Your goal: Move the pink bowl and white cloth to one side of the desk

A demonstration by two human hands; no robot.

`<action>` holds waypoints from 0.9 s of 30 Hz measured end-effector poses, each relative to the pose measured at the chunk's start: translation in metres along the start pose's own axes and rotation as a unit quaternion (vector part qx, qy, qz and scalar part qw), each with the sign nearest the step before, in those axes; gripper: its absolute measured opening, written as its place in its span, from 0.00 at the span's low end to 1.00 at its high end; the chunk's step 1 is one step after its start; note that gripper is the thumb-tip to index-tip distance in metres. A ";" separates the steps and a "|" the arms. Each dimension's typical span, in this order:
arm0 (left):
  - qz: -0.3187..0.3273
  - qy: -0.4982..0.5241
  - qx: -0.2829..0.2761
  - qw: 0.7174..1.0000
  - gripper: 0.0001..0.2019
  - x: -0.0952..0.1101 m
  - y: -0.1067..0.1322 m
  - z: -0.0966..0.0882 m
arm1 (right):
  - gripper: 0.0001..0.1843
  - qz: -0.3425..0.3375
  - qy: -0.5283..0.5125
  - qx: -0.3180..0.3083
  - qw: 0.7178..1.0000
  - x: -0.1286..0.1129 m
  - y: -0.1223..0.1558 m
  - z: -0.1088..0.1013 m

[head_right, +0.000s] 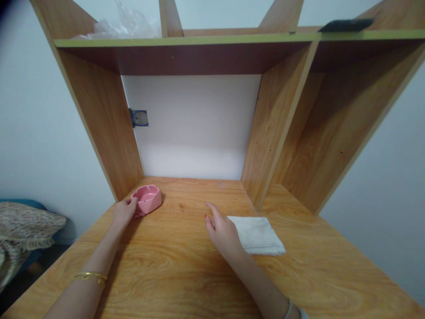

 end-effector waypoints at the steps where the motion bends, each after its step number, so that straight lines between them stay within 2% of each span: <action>1: 0.003 0.000 0.000 1.000 0.13 0.000 0.000 0.001 | 0.24 0.000 0.004 0.001 1.000 0.000 0.000 0.000; 6: 0.029 -0.005 0.016 0.999 0.13 0.002 0.002 0.003 | 0.22 0.010 0.041 0.014 0.999 0.000 0.000 -0.001; 11: 0.089 -0.012 0.120 0.989 0.19 0.015 0.009 -0.005 | 0.18 0.043 0.173 0.030 0.984 0.010 -0.009 -0.026; 13: 0.144 0.007 0.166 0.976 0.20 0.024 0.017 -0.009 | 0.18 0.096 0.257 0.036 0.961 0.020 -0.013 -0.043; 16: 0.264 0.046 0.219 0.938 0.17 0.040 0.033 -0.009 | 0.20 0.180 0.330 0.021 0.927 0.041 -0.015 -0.067; 18: 0.317 0.030 0.196 0.927 0.15 0.049 0.044 0.000 | 0.19 0.225 0.346 0.003 0.911 0.058 -0.013 -0.078; 21: 0.367 -0.024 0.101 0.924 0.12 0.057 0.057 0.019 | 0.16 0.260 0.351 -0.036 0.899 0.086 -0.008 -0.088; 24: 0.387 -0.047 -0.001 0.921 0.10 0.059 0.065 0.036 | 0.16 0.283 0.330 -0.058 0.899 0.109 -0.003 -0.092; 27: 0.384 -0.058 -0.067 0.919 0.11 0.056 0.067 0.045 | 0.15 0.279 0.306 -0.064 0.908 0.120 -0.003 -0.089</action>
Point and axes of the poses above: each hand's wrist, its own y-axis away from the middle knuckle, its own z-axis out of the palm, x = y × z, the point moved 3 cm from there along -y, towards the middle knuckle, and after that the axes turned 3 degrees about -y, right-handed, at the moved point
